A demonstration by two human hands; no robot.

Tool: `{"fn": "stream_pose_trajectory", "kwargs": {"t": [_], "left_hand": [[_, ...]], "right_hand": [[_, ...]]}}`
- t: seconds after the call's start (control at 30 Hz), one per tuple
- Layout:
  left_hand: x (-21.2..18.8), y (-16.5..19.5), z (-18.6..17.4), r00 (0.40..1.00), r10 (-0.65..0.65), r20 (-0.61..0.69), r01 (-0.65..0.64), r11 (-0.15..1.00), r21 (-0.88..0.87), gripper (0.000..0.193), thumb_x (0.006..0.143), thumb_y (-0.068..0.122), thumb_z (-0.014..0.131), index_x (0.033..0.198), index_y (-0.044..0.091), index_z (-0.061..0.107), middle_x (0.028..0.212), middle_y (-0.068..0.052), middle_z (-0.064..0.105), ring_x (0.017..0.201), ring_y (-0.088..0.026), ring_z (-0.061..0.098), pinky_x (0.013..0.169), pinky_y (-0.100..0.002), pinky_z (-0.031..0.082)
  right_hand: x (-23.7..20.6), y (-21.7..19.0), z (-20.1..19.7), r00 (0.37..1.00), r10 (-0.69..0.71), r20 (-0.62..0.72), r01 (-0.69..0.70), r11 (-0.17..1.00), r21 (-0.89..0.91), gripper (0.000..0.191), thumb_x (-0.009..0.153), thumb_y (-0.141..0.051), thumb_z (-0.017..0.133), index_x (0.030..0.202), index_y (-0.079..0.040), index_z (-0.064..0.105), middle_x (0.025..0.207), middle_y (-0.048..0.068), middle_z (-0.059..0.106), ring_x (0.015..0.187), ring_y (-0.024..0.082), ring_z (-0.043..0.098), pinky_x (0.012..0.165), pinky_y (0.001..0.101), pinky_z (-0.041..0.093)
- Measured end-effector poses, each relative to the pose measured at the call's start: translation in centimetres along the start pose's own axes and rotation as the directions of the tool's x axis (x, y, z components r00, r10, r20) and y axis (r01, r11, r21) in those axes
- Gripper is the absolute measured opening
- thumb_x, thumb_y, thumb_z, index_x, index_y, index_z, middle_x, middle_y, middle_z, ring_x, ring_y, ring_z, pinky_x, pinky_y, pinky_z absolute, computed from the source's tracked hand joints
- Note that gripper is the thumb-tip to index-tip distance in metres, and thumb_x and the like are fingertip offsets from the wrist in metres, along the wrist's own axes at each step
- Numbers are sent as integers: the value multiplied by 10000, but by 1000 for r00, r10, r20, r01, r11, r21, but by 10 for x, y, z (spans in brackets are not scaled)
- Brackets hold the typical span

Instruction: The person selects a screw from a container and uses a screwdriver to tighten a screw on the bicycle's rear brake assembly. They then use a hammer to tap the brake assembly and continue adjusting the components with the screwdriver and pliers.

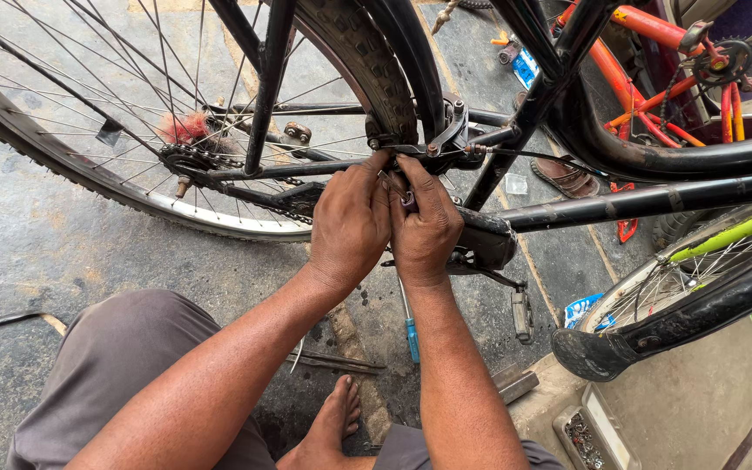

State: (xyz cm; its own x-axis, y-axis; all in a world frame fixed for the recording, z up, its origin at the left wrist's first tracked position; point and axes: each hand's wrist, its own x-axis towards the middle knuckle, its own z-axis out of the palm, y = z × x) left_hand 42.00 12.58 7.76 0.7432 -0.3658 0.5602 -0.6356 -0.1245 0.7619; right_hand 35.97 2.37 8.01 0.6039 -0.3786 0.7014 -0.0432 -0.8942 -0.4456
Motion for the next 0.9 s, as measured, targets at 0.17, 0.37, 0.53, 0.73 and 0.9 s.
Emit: {"fn": "stream_pose_trajectory", "kwargs": {"t": [0.17,0.37,0.53,0.73,0.9], "left_hand": [[1,-2,1,999,36,-7,-36,999,-21,265,1030,80,606,1287,37,656,866,-100,658,772,-254,640,698,-412,519],[0,-2,1,998,4,-57,-9,996,-86,214,1050,82,607,1254,28,641,919,-98,676,839,-245,676,749,-400,546],[0,-3,0,998,38,-40,-41,997,-70,280,1029,67,608,1297,4,654,879,-113,668,806,-267,667,724,-421,533],[2,-5,-1,998,42,-41,-42,999,-9,258,1031,85,634,1281,29,665,854,-102,661,780,-257,661,707,-412,524],[3,-9,-3,989,142,-48,-136,985,106,239,1033,91,623,1263,54,675,870,-76,691,752,-229,653,681,-392,505]], "right_hand": [[-3,6,4,986,164,32,-161,984,-78,412,921,-87,822,1285,-104,629,788,30,691,746,142,733,626,295,566],[-8,10,7,996,84,-2,-84,996,-26,447,941,-72,806,1312,-80,559,736,-19,610,684,89,648,594,266,506],[-8,11,8,997,81,-4,-81,997,-5,417,960,-93,812,1284,-78,551,724,-23,590,663,86,634,581,262,500],[-7,8,7,995,103,4,-103,995,16,405,959,-92,811,1257,-74,538,700,-20,578,633,86,617,569,259,485],[-5,8,7,995,100,1,-100,995,25,384,963,-88,796,1237,-75,528,688,-15,579,619,94,613,563,257,471]]}}
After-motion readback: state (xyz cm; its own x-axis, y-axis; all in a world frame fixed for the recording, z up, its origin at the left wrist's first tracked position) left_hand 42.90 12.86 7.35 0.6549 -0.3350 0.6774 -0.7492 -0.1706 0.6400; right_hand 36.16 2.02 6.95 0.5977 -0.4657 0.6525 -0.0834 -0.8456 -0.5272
